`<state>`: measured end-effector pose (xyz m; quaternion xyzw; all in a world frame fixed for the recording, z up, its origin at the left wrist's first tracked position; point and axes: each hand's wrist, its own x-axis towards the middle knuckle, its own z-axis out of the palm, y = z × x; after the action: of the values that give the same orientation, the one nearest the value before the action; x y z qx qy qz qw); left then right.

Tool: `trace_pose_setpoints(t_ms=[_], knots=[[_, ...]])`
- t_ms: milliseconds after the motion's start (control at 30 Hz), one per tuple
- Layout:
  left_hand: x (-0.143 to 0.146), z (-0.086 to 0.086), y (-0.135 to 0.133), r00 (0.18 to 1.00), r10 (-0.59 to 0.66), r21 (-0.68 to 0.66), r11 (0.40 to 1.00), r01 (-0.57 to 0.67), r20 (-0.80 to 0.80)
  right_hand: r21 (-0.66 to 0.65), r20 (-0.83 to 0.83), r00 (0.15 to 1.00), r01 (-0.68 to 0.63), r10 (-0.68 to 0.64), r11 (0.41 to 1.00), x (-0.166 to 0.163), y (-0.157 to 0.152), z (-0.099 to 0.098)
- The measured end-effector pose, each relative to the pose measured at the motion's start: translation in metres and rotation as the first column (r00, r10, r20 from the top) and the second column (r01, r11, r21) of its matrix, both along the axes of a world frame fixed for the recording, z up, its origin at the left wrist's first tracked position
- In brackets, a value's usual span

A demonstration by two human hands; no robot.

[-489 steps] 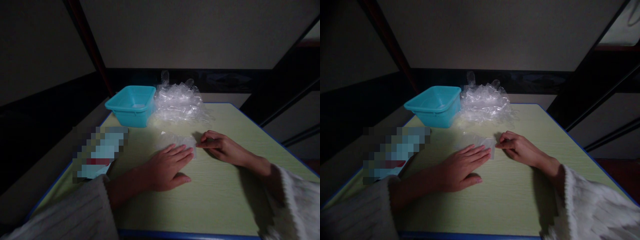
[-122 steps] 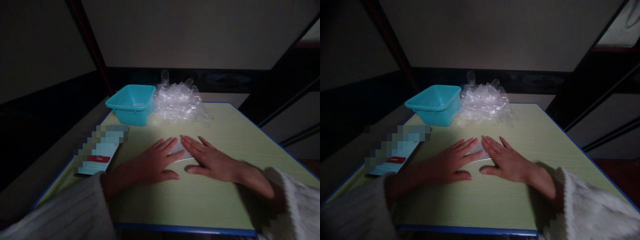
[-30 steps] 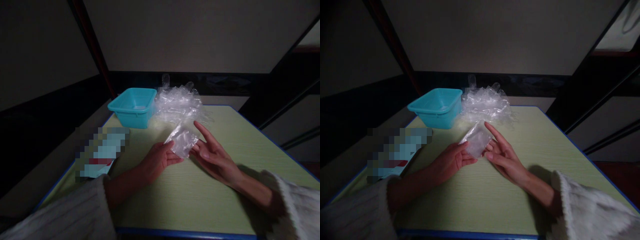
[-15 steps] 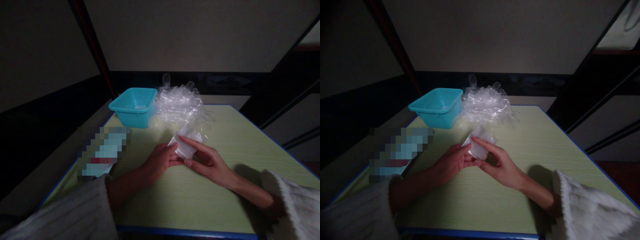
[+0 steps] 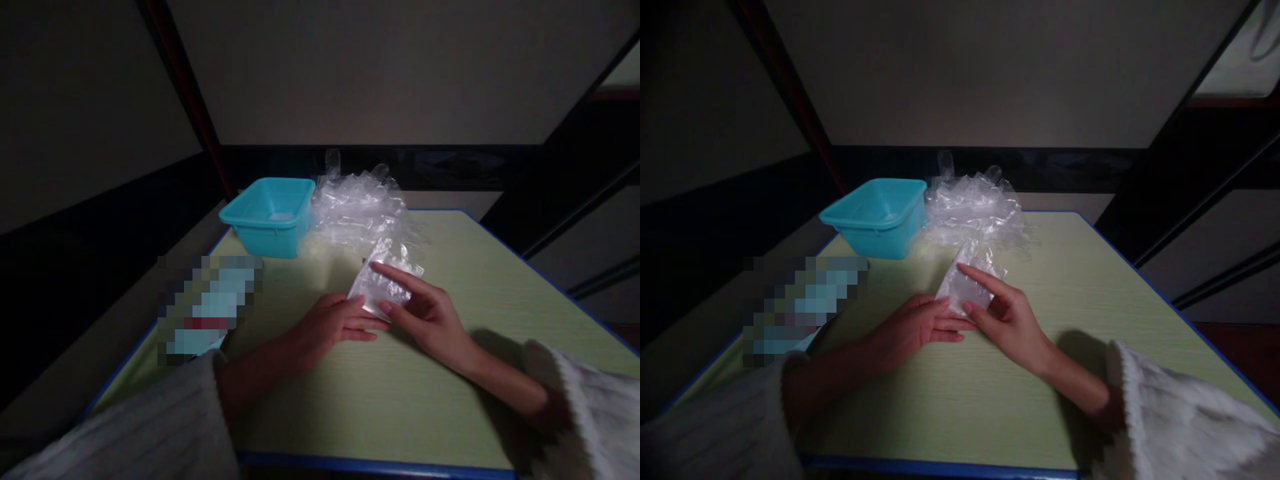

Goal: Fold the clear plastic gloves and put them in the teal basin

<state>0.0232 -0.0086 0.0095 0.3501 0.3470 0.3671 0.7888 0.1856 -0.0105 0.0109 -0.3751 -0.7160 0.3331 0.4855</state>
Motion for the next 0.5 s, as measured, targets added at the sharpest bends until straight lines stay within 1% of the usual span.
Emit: trace_pose_setpoints(t_ms=[133, 267, 367, 433, 500], knots=[[-0.002, 0.001, 0.002, 0.998, -0.032, 0.030, 0.999, 0.034, -0.061, -0.008, -0.025, 0.999, 0.032, -0.032, 0.999, 0.001, 0.004, -0.001], [-0.004, 0.007, 0.003, 0.991, -0.042, 0.055, 0.997, 0.049, -0.123, -0.024, -0.039, 0.996, 0.074, -0.075, 0.997, 0.004, 0.008, -0.001], [-0.005, 0.014, 0.002, 0.990, -0.030, 0.063, 0.997, 0.039, -0.135, -0.102, -0.043, 0.996, 0.069, -0.074, 0.992, 0.005, 0.008, 0.000], [-0.005, 0.019, 0.001, 0.990, -0.015, 0.058, 0.998, 0.024, -0.143, -0.164, -0.046, 0.998, 0.040, -0.048, 0.986, 0.005, 0.008, 0.002], [-0.004, 0.024, -0.001, 0.988, -0.007, 0.059, 0.998, 0.016, -0.152, -0.197, -0.059, 0.998, 0.013, -0.025, 0.980, 0.004, 0.007, 0.003]])
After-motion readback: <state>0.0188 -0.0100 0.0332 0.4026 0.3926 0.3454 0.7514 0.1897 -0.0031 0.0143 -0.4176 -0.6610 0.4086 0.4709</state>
